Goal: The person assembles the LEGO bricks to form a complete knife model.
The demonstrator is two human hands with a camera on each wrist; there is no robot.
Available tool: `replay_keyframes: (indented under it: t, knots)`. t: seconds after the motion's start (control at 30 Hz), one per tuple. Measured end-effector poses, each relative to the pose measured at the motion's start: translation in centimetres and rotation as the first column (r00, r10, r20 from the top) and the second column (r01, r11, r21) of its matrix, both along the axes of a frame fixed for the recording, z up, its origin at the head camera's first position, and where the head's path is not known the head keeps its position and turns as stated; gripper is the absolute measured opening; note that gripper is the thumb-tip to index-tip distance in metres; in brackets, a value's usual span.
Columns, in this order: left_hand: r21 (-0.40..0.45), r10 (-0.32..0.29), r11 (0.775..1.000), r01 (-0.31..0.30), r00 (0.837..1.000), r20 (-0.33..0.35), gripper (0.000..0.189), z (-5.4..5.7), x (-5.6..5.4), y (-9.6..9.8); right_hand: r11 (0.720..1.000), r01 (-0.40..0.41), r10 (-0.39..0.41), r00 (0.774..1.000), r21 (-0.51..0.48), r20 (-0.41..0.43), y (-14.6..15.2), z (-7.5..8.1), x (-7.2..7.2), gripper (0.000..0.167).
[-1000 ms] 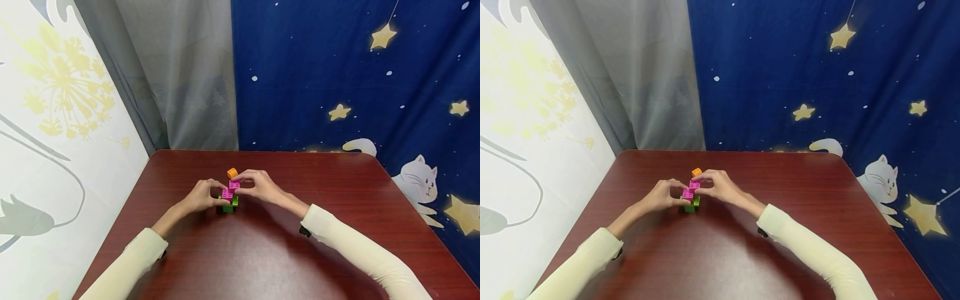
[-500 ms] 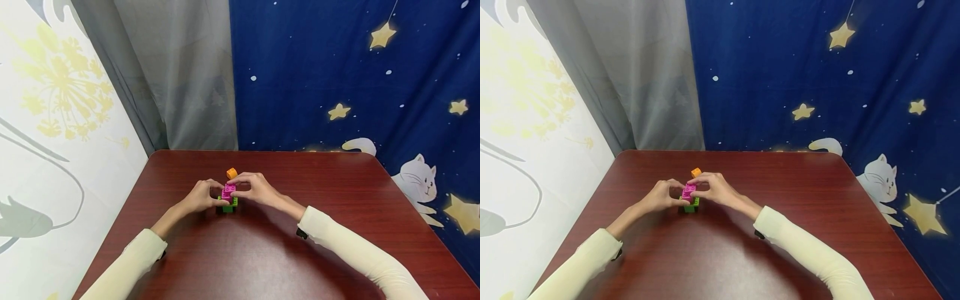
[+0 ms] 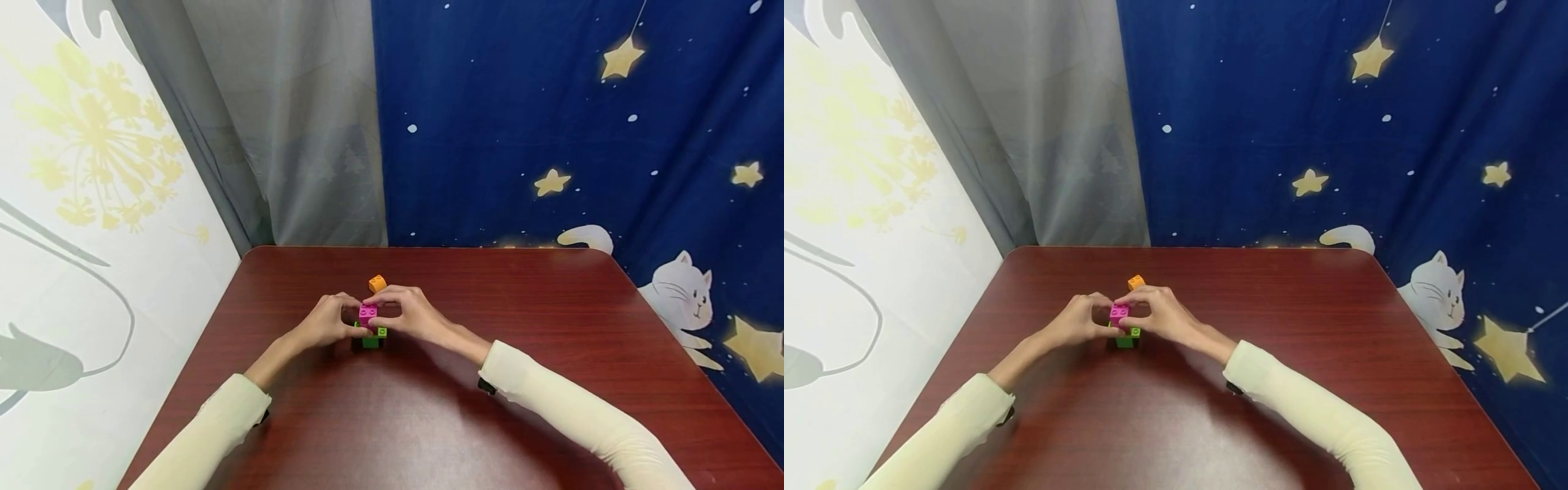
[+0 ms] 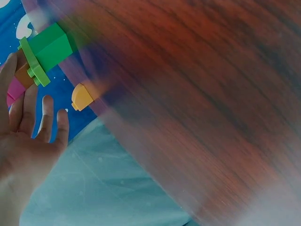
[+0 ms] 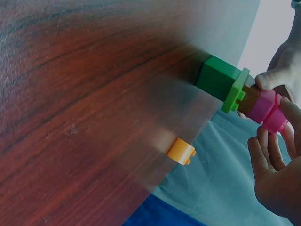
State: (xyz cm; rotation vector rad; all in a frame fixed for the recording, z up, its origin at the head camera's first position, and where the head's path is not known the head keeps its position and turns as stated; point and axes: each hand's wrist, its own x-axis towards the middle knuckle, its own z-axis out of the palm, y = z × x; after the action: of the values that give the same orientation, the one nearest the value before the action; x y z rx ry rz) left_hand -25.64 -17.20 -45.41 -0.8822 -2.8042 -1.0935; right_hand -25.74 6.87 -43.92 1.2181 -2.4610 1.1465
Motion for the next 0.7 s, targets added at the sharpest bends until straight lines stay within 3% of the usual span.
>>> replay_keyframes:
  t: [0.43,0.7]
  knots:
    - [-0.016,-0.018,1.0,0.018,1.0,-0.012,0.037,0.16,0.06,0.12,1.0,0.019,-0.019,1.0,-0.016,-0.005,0.0,-0.44,0.47,0.035]
    - [-0.032,-0.032,0.999,0.03,0.999,-0.035,0.044,0.45,0.46,0.08,0.997,0.078,-0.078,0.997,-0.022,-0.017,-0.1,-0.74,0.59,0.038]
